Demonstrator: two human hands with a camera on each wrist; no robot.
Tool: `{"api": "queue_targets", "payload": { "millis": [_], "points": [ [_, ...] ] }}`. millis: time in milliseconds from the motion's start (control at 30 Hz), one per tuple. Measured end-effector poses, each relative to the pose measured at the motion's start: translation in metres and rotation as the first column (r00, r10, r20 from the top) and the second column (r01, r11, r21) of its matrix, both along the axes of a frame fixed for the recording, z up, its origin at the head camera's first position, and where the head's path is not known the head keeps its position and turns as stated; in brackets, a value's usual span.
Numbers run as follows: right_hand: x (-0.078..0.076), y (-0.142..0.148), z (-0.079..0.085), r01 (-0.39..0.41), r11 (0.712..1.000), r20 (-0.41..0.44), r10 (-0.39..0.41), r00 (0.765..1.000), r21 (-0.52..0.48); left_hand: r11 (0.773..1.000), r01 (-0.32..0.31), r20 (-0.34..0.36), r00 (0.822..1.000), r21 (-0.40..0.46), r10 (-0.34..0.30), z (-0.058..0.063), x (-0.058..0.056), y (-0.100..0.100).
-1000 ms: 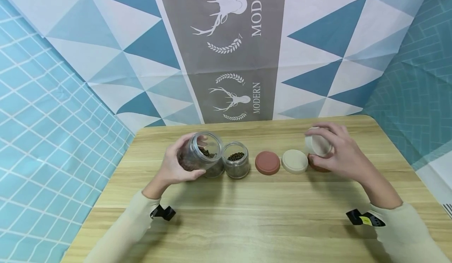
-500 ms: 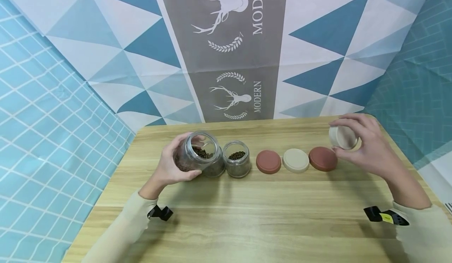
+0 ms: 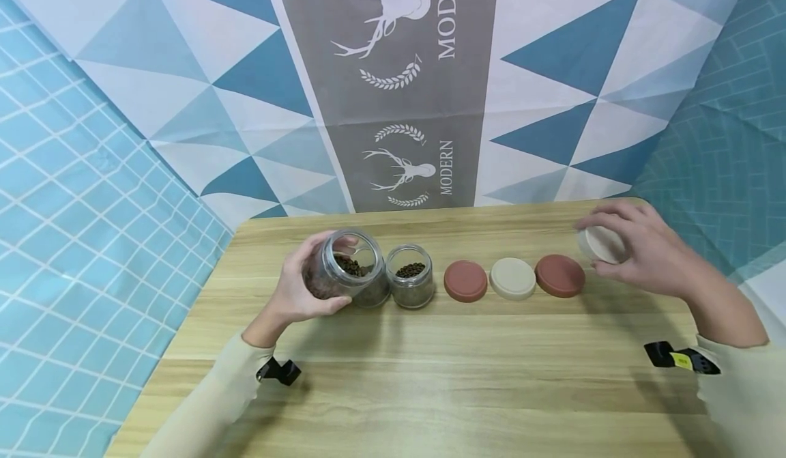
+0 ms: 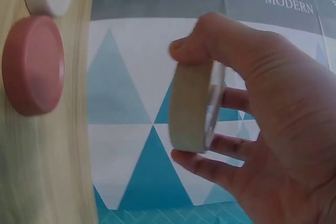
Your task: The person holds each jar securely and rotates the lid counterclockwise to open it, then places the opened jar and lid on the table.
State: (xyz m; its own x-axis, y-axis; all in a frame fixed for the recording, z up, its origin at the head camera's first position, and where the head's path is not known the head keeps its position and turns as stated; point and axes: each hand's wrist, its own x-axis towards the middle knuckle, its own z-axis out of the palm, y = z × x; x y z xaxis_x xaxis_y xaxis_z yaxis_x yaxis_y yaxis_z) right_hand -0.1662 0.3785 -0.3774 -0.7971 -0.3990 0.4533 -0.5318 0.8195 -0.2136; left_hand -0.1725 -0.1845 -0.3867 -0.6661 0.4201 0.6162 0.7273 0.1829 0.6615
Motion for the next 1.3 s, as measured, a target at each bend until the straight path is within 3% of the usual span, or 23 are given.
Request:
{"api": "queue_targets", "payload": {
  "millis": [167, 433, 600, 833, 1133, 1300],
  "points": [
    [-0.004, 0.004, 0.001, -0.028, 0.996, 0.044, 0.024, 0.999, 0.084, 1.000, 0.000, -0.003, 1.000, 0.015, 0.000, -0.001, -0.001, 0.001],
    [-0.010, 0.010, -0.004, 0.014, 0.994, 0.104, -0.026, 0.994, 0.109, 0.998, 0.046, -0.028, 0.999, 0.042, -0.045, 0.000, -0.003, 0.003],
    [-0.018, 0.015, -0.015, 0.042, 0.993, 0.182, -0.062, 0.981, 0.112, 0.998, 0.042, -0.024, 0.999, 0.036, -0.042, -0.001, -0.002, 0.002],
    [-0.025, 0.023, -0.033, 0.034, 0.990, 0.192, -0.060, 0.980, 0.135, 1.000, 0.024, 0.031, 0.999, 0.014, -0.024, -0.001, -0.002, 0.003],
    [-0.026, 0.030, -0.052, 0.059, 0.989, 0.274, -0.095, 0.957, 0.134, 0.994, 0.094, 0.001, 0.996, 0.057, -0.094, -0.001, -0.004, 0.007],
    [-0.026, 0.032, -0.059, 0.066, 0.987, 0.323, -0.109, 0.940, 0.144, 0.993, 0.102, 0.004, 0.995, 0.066, -0.102, -0.002, -0.004, 0.007]
  ]
}}
